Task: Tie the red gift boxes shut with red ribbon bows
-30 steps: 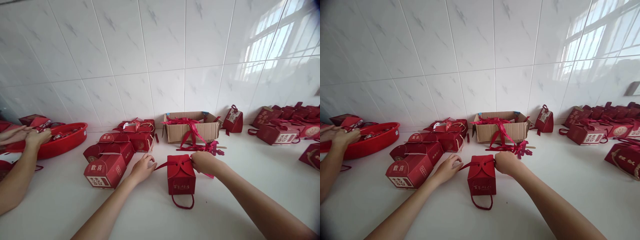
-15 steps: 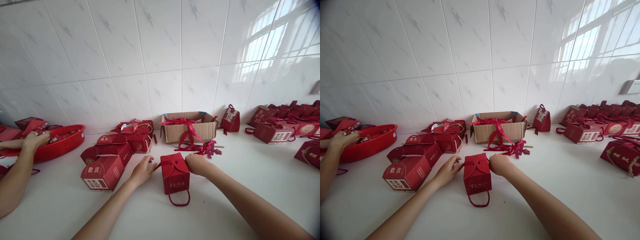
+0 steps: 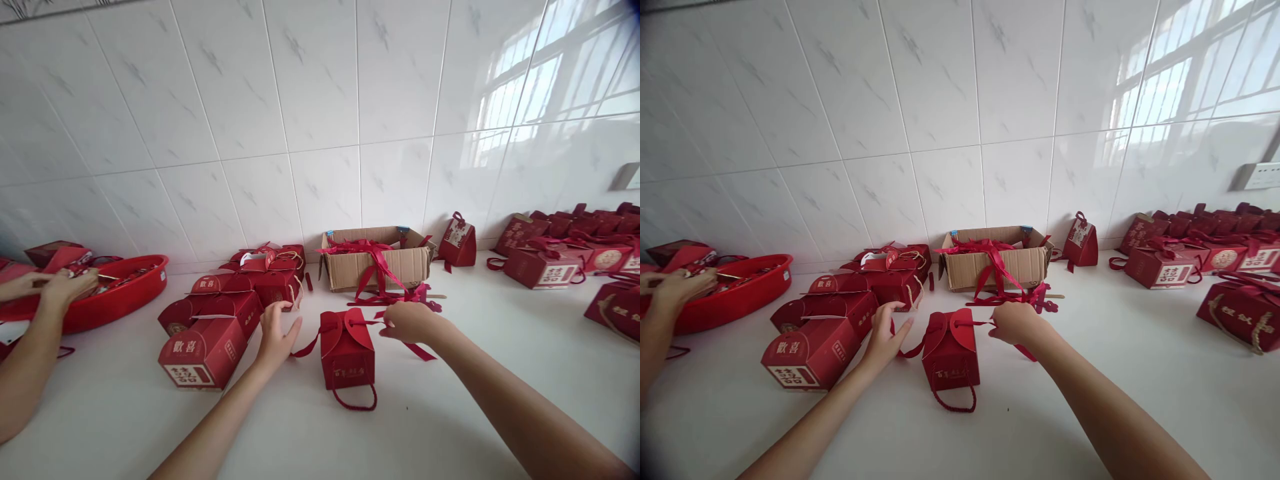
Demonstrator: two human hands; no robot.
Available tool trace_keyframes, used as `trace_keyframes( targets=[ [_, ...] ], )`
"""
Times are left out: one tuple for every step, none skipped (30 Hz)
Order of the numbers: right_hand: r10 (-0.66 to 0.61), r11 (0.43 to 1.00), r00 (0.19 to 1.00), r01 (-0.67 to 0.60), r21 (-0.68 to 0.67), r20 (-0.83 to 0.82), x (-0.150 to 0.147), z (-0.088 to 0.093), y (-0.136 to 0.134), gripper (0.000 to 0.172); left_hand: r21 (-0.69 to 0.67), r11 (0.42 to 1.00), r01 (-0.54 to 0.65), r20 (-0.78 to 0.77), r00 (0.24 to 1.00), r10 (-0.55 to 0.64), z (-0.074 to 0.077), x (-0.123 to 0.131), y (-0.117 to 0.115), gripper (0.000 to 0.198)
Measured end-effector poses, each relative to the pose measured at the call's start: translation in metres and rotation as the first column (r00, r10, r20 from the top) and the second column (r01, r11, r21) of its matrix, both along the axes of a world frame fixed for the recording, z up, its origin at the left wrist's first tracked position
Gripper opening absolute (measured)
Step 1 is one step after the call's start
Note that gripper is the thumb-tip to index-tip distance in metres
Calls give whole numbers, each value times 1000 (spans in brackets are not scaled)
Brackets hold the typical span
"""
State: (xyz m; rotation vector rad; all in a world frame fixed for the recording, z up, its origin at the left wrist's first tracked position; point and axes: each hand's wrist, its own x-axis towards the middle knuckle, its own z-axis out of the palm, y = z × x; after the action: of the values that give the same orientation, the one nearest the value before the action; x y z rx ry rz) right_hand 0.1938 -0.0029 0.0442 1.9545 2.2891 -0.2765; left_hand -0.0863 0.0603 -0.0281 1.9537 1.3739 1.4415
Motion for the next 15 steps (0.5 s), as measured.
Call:
trace_keyframes(
  targets=[
    [-15,1000,1000,15,16,4,3,3,-1,23,27,999,-19,36,999,18,4,0,-2,25],
    [-31,999,1000,30,34,7,6,5,-2,23,43,999,-19,64,998,17,8,-1,-4,20],
    [-46,997,999,45,57,10,8,8,-4,22,48,999,6,80,997,-9,11,-2,-7,18],
    [-58,995,998,57,82,11,9,10,-6,23,41,998,57,84,995,-60,14,-2,-10,22],
    [-64,993,998,63,104,9,9,12,-7,25,21,991,130,77,988,-131,17,-2,-14,29],
    [-64,991,998,63,118,5,9,14,-9,26,-12,976,215,63,975,-214,19,-2,-18,38],
    [-55,991,999,54,119,-1,8,15,-11,26,-57,951,303,48,953,-301,21,-2,-21,46],
    [-34,994,999,35,104,-11,6,16,-14,23,-109,918,382,35,924,-381,23,-1,-25,55],
    [1,997,1000,1,77,-25,5,17,-16,20,-166,879,447,26,893,-450,25,0,-27,61],
    [56,998,997,-55,27,-49,3,17,-18,16,-221,839,498,21,862,-506,26,0,-30,66],
    [122,991,989,-126,-39,-84,2,17,-19,15,-274,800,535,20,834,-551,26,1,-32,69],
    [185,973,975,-199,-115,-127,0,16,-20,17,-322,763,560,20,810,-586,26,2,-33,70],
    [234,946,957,-264,-190,-169,-1,15,-21,22,-365,732,575,22,792,-610,26,3,-34,71],
    [262,917,944,-309,-253,-202,-3,14,-21,29,-404,706,582,24,778,-627,25,3,-34,71],
    [268,896,939,-326,-301,-218,-4,12,-21,35,-436,687,581,26,771,-636,24,3,-33,71]
  ],
)
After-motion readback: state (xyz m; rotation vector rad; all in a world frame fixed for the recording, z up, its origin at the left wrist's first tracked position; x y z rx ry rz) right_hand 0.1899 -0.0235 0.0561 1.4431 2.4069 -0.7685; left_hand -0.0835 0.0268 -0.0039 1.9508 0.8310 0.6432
